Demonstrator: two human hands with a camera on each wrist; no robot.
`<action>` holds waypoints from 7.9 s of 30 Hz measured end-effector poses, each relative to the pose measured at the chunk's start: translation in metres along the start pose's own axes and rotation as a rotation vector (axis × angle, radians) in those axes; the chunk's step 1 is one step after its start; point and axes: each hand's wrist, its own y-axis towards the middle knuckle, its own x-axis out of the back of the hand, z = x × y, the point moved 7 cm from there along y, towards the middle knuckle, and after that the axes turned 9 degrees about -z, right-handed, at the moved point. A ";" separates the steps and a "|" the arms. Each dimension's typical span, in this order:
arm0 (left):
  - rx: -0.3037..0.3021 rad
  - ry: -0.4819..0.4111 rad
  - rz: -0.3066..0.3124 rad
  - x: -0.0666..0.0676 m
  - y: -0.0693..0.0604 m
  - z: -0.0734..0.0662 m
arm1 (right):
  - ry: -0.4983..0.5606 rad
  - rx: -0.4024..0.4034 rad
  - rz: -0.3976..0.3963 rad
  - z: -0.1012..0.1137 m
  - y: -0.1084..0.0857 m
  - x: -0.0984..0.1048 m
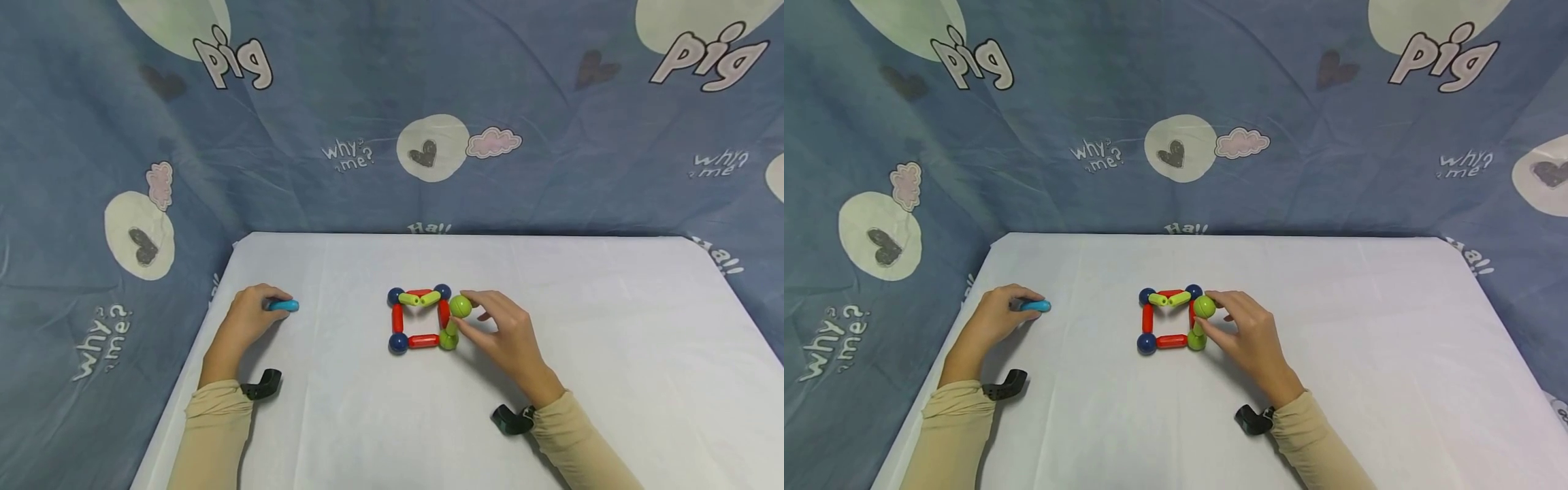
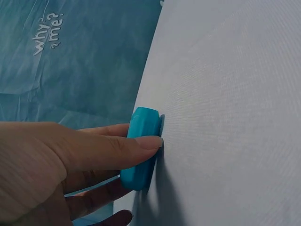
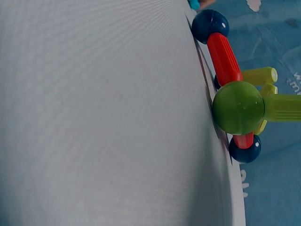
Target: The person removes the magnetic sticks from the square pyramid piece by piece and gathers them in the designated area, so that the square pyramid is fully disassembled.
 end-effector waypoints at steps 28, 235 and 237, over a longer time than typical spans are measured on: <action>-0.344 -0.177 -0.118 -0.021 -0.023 -0.133 | 0.068 0.004 0.117 0.002 -0.003 -0.011; -0.427 -0.304 -0.048 -0.130 -0.040 -0.214 | 0.535 -0.312 0.621 -0.049 -0.016 -0.060; -0.434 -0.293 -0.046 -0.127 -0.038 -0.214 | 0.517 -0.315 0.623 -0.049 -0.014 -0.062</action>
